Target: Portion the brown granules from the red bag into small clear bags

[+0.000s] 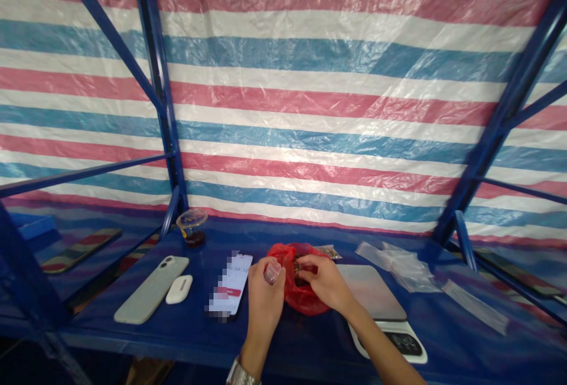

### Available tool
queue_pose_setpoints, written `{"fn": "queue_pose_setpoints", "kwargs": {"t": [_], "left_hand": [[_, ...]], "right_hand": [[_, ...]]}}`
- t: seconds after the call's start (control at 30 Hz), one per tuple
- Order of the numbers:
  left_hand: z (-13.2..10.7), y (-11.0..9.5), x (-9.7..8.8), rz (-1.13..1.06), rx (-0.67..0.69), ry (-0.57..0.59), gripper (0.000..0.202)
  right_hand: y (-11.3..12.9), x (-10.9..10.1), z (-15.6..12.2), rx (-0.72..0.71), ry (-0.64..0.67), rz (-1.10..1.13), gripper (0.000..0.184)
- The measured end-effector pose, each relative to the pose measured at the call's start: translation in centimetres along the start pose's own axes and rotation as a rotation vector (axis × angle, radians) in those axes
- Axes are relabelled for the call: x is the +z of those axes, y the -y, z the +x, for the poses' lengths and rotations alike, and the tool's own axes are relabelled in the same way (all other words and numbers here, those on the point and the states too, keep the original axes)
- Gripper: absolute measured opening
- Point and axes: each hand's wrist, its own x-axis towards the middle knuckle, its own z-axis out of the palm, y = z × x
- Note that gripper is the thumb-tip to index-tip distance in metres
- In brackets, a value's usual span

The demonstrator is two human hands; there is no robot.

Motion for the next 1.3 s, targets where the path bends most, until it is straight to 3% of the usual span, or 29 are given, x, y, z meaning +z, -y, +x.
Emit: {"fn": "queue_pose_setpoints", "kwargs": {"t": [0.07, 0.13, 0.3, 0.5, 0.67, 0.87, 1.1, 1.3], "left_hand": [[-0.2, -0.5, -0.8, 0.144, 0.109, -0.013, 0.026], [-0.5, -1.0, -1.4, 0.235, 0.161, 0.057, 0.032], [-0.7, -0.8, -1.3, 0.329, 0.107, 0.162, 0.042], [-1.1, -0.9, -1.1, 0.382, 0.229, 0.259, 0.040], [-1.9, -1.6, -0.9, 0.387, 0.322, 0.349, 0.040], [-2.1, -1.2, -0.4, 0.339, 0.272, 0.387, 0.040], [-1.8, -1.0, -0.4, 0.297, 0.186, 0.352, 0.032], [-1.8, -1.6, -0.7, 0.300, 0.213, 0.363, 0.031]], "right_hand": [[-0.3, -0.1, -0.4, 0.005, -0.054, 0.045, 0.026], [-0.5, -0.3, -1.0, 0.011, -0.108, 0.072, 0.025], [0.9, -1.0, -2.5, -0.013, -0.193, 0.114, 0.026], [4.6, -0.5, -4.1, -0.109, -0.097, 0.033, 0.025], [5.5, 0.4, -4.8, -0.138, -0.089, -0.050, 0.032], [4.6, 0.3, -4.6, -0.200, -0.115, 0.003, 0.035], [4.5, -0.4, -4.8, -0.387, -0.033, -0.073, 0.071], [5.3, -0.3, -4.9, -0.426, -0.059, -0.025, 0.069]]}}
